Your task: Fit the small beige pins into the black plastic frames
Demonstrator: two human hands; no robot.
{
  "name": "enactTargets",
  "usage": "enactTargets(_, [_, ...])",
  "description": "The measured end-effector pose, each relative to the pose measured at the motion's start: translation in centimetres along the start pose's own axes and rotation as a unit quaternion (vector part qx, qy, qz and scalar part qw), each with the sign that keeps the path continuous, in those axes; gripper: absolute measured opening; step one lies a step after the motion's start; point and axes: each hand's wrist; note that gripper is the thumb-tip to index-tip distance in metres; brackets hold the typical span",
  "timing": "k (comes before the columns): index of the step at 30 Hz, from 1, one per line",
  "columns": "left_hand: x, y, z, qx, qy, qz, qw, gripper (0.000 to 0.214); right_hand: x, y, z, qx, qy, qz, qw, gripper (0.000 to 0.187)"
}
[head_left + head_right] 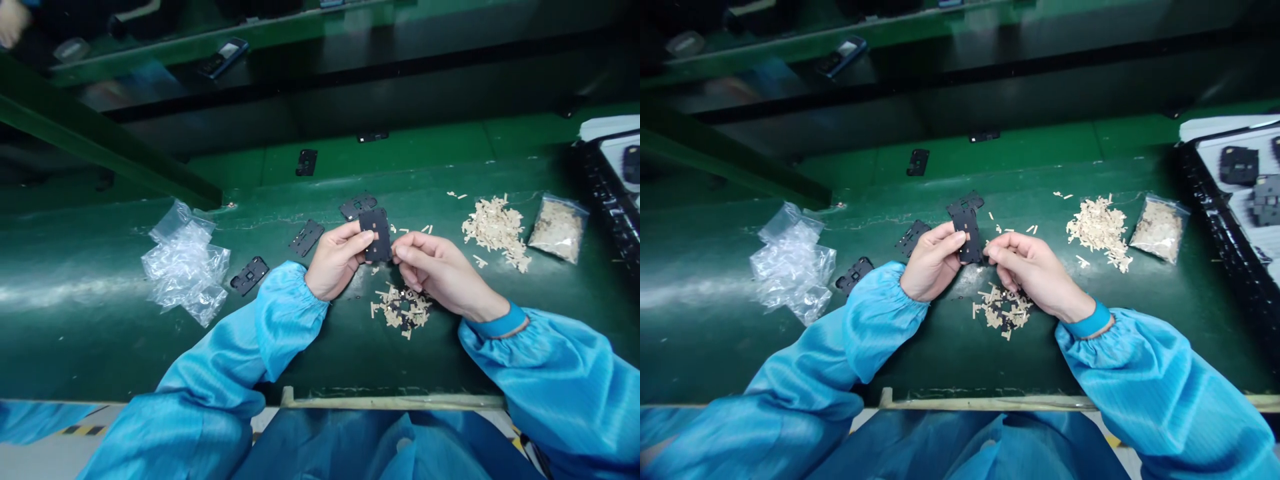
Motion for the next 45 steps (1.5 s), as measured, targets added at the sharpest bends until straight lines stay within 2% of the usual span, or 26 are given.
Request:
enactTargets(6, [0.1, -0.1, -0.2, 0.006, 0.014, -0.001, 1.0, 0.022, 0.4, 0.0, 0.6, -0.027, -0.006, -0.007, 1.0, 0.026])
enactTargets(17, [0.9, -0.9, -0.4, 0.003, -0.024, 0.02, 0.999, 0.014, 0.6, -0.1, 0.6, -0.006, 0.108, -0.064, 0.992, 0.023])
enactTargets(20, [1.0, -1.1, -0.4, 0.002, -0.037, 0.027, 0.999, 0.015, 0.5, 0.0, 1.0, -0.043, 0.071, -0.046, 0.995, 0.02])
enactTargets(24, [1.4, -1.4, -0.2, -0.012, -0.047, 0.04, 0.998, 0.016, 0.7, 0.0, 1.3, -0.134, -0.033, 0.017, 0.99, 0.016])
enactTargets(28, [2.1, -1.9, 0.0, -0.032, -0.065, 0.06, 0.996, 0.015, 0.8, -0.3, 1.6, -0.243, -0.139, 0.057, 0.958, 0.009])
enactTargets(31, [2.4, -2.1, 0.1, -0.037, -0.067, 0.064, 0.995, 0.016, 0.6, -0.3, 1.8, -0.312, -0.23, 0.077, 0.919, 0.015])
enactTargets(34, [2.4, -2.2, -0.1, -0.032, -0.054, 0.061, 0.996, 0.019, 0.4, -0.2, 1.9, -0.35, -0.31, 0.093, 0.879, 0.019])
enactTargets(36, [2.3, -2.1, -0.3, -0.017, -0.045, 0.064, 0.997, 0.02, 0.3, -0.2, 1.8, -0.348, -0.339, 0.103, 0.868, 0.015])
enactTargets(39, [1.9, -1.7, -0.4, 0.021, -0.023, 0.08, 0.996, 0.022, 0.2, -0.2, 1.3, -0.298, -0.332, 0.106, 0.889, 0.011])
enactTargets(42, [1.5, -1.3, -0.5, 0.056, 0.012, 0.103, 0.993, 0.024, 0.0, -0.2, 0.9, -0.249, -0.263, 0.112, 0.925, 0.009])
enactTargets(45, [1.2, -1.1, -0.6, 0.074, 0.043, 0.117, 0.989, 0.026, -0.1, -0.1, 0.6, -0.2, -0.194, 0.115, 0.954, 0.015])
Point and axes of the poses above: each hand's wrist, its own y-axis towards the middle knuckle, its own x-axis out of the palm, z = x × y, and after that the axes turned 1 degree about x, right-handed
